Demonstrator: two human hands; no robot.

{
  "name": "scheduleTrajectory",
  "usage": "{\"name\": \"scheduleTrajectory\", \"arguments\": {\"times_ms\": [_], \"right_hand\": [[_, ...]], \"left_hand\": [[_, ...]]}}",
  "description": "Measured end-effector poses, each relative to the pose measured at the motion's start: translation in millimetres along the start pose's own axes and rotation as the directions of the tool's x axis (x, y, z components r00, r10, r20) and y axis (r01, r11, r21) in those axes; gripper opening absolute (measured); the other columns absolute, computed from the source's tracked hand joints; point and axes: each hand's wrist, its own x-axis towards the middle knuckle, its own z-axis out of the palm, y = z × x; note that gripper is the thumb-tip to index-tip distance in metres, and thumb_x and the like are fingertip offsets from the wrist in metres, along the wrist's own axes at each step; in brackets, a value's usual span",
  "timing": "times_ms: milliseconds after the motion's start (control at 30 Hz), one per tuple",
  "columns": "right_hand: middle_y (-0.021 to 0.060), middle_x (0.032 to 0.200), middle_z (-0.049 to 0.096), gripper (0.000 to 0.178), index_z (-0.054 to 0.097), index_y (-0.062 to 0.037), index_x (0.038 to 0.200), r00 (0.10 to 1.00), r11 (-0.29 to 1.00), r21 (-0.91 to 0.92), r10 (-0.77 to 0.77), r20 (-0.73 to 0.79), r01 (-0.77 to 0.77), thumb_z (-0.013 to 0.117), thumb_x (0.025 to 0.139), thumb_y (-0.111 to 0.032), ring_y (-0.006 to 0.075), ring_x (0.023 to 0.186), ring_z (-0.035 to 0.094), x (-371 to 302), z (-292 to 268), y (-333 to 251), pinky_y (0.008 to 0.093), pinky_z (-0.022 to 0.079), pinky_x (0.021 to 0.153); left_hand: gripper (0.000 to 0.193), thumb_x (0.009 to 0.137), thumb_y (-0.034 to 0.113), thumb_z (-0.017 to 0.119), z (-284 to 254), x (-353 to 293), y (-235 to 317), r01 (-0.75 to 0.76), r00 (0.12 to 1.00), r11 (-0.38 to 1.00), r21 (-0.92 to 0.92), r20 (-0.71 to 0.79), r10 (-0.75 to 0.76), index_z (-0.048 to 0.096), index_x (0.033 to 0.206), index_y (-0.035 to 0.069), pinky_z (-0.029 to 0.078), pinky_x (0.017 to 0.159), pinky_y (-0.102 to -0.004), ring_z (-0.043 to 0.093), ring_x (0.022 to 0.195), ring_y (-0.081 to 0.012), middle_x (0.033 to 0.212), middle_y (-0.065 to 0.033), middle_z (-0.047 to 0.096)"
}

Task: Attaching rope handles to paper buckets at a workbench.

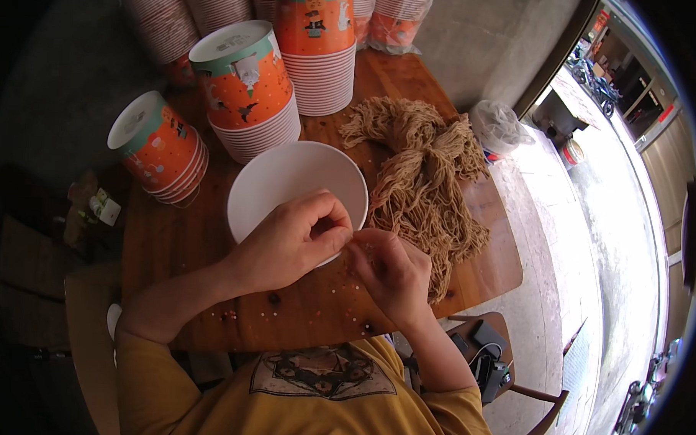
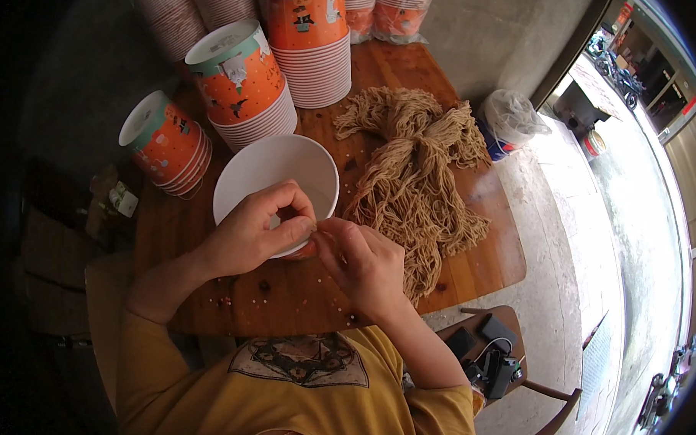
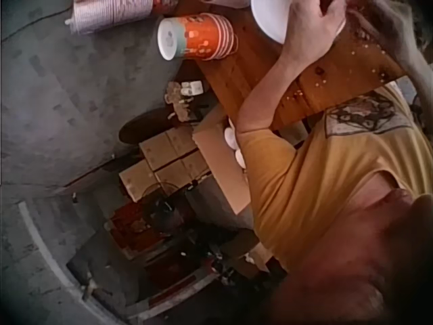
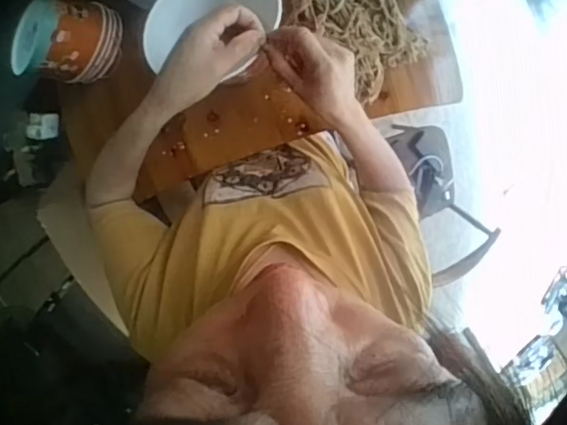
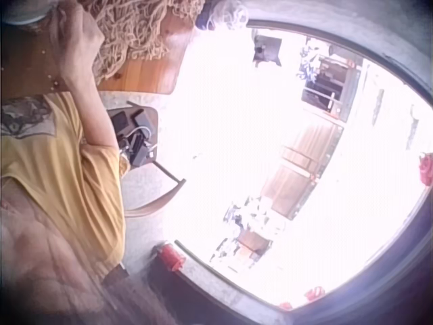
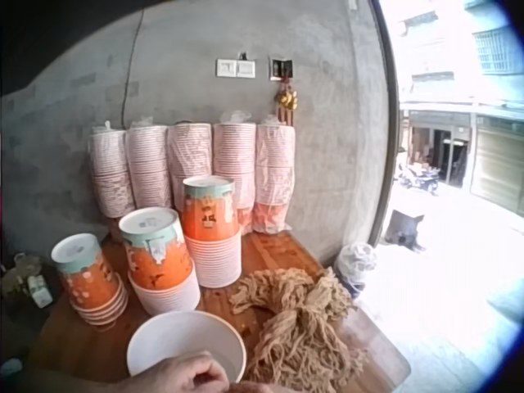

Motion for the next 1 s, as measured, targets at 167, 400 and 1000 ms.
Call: {"name": "scheduleTrajectory", "arguments": {"times_ms": [167,400,1000], "right_hand": [[0.0031,0.065,0.06,0.021,0.059,-0.0093,0.095,0.993,0.989,-0.105,-0.107,-0.05,0.101,0.073,0.08,-0.008,0.019,0.054,0.061,-0.7,2.6,-1.9,0.0311,0.047,0.047],[0.0064,0.067,0.06,0.018,0.058,-0.0081,0.096,0.993,0.993,0.005,0.116,0.018,-0.116,0.07,0.083,-0.01,0.0244,0.057,0.062,-12.2,14.0,-8.2,0.0347,0.048,0.05],[0.0099,0.09,0.057,0.009,0.06,-0.0036,0.09,0.859,0.976,0.048,-0.21,0.468,0.212,0.065,0.085,-0.009,0.0324,0.078,0.062,70.6,-6.6,-11.3,0.0403,0.051,0.066]], "left_hand": [[0.004,0.092,0.005,0.056,0.5,-3.9,4.7,0.046,0.998,0.999,0.015,0.035,-0.046,0.053,0.091,0.002,0.045,0.077,-0.0282,0.053,0.082,-0.0138,0.088,-0.005,0.054],[0.017,0.084,0.001,0.06,12.2,-6.0,-5.5,-0.266,0.916,0.769,0.581,-0.097,0.39,0.046,0.092,0.003,0.045,0.07,-0.0425,0.054,0.082,-0.0316,0.087,-0.0118,0.051],[0.014,0.079,0.004,0.064,-36.4,-69.3,0.0,-0.274,0.932,0.591,0.759,0.057,0.359,0.061,0.092,0.007,0.039,0.096,-0.0468,0.056,0.098,-0.0252,0.091,-0.0062,0.055]]}}
